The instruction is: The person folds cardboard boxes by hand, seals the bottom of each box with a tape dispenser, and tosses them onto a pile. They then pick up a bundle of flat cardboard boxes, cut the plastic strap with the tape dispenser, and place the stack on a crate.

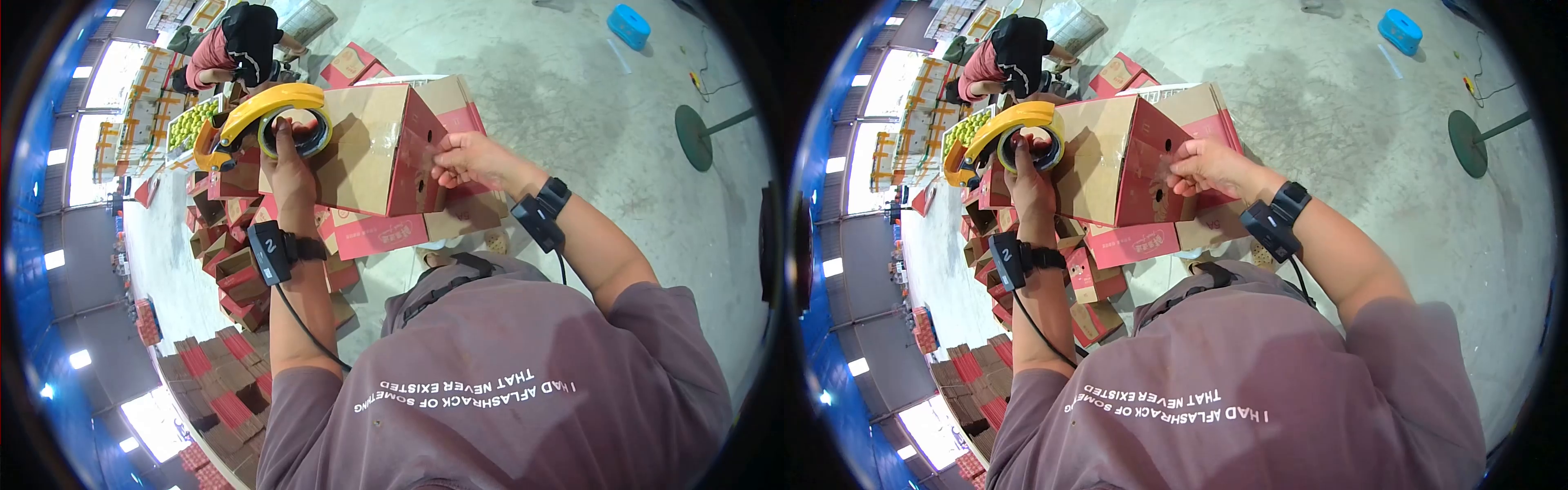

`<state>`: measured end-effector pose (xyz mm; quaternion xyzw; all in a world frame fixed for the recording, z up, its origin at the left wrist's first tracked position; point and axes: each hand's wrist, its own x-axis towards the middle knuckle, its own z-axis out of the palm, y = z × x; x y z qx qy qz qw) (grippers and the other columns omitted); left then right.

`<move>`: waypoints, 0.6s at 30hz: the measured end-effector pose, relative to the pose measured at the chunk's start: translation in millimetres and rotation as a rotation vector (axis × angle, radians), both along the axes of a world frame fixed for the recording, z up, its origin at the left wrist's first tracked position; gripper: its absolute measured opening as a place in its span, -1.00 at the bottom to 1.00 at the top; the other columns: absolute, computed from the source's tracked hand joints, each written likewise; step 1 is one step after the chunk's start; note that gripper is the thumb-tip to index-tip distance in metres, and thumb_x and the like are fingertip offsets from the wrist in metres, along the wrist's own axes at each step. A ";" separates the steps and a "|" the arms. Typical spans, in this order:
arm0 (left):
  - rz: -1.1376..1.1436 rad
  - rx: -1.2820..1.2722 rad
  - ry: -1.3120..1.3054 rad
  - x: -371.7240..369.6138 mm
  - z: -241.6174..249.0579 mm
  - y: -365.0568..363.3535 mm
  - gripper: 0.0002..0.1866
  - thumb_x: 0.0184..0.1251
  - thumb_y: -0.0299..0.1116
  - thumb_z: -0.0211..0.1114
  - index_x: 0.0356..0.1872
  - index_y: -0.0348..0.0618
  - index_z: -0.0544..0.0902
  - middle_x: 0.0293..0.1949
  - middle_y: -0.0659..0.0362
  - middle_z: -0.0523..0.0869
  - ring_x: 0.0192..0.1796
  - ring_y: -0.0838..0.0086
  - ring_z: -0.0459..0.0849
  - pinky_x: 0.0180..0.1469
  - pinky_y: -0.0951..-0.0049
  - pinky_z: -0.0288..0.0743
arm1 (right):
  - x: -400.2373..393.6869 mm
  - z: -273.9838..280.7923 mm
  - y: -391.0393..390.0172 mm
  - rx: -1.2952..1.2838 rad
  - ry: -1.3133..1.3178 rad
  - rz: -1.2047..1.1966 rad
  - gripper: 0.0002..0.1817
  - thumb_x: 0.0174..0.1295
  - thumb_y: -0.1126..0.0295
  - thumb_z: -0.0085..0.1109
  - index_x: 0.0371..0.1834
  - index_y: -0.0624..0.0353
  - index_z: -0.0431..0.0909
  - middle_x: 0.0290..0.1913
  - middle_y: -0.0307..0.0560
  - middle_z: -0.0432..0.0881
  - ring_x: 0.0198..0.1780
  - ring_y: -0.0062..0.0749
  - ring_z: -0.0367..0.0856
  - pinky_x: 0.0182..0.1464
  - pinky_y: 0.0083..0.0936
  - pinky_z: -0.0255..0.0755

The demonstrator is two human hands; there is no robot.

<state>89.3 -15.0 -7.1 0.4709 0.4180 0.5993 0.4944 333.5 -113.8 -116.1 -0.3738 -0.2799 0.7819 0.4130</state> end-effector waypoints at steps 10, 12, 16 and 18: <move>0.040 -0.005 0.008 0.5 -1.4 0.6 -0.75 0.38 -0.26 0.25 -0.11 -0.23 0.54 -0.30 0.20 0.65 -0.27 0.52 0.65 -0.10 0.48 0.55 | -7.8 -14.5 -17.6 0.004 -0.299 -0.339 -0.85 0.29 0.37 0.07 -0.17 0.20 0.49 -0.32 -0.17 0.59 -0.37 -0.59 0.56 -0.29 -0.62 0.50; 0.011 0.009 0.032 -2.2 -2.6 1.1 -0.75 0.39 -0.26 0.24 -0.11 -0.23 0.54 -0.30 0.20 0.66 -0.27 0.51 0.66 -0.10 0.47 0.55 | 0.6 13.6 -20.7 0.149 -0.214 -0.332 -0.86 0.31 0.43 0.05 -0.14 0.23 0.50 -0.27 -0.15 0.57 -0.29 -0.59 0.55 -0.23 -0.65 0.50; 0.042 -0.018 0.032 1.6 2.6 -2.9 -0.74 0.39 -0.25 0.24 -0.11 -0.24 0.53 -0.31 0.19 0.66 -0.27 0.49 0.67 -0.10 0.46 0.55 | -14.1 65.6 -16.7 0.464 -0.179 -0.258 -0.85 0.31 0.42 0.05 -0.14 0.23 0.53 -0.26 -0.22 0.57 -0.27 -0.62 0.54 -0.21 -0.62 0.48; -0.021 -0.011 0.079 -5.6 -1.5 0.1 -0.66 0.35 -0.19 0.27 -0.01 -0.19 0.53 -0.13 0.19 0.64 -0.15 0.49 0.64 -0.03 0.40 0.55 | -21.6 62.1 -10.8 0.718 -0.443 -0.226 -0.82 0.21 0.40 0.15 -0.18 0.25 0.54 -0.32 -0.18 0.61 -0.32 -0.59 0.56 -0.23 -0.57 0.46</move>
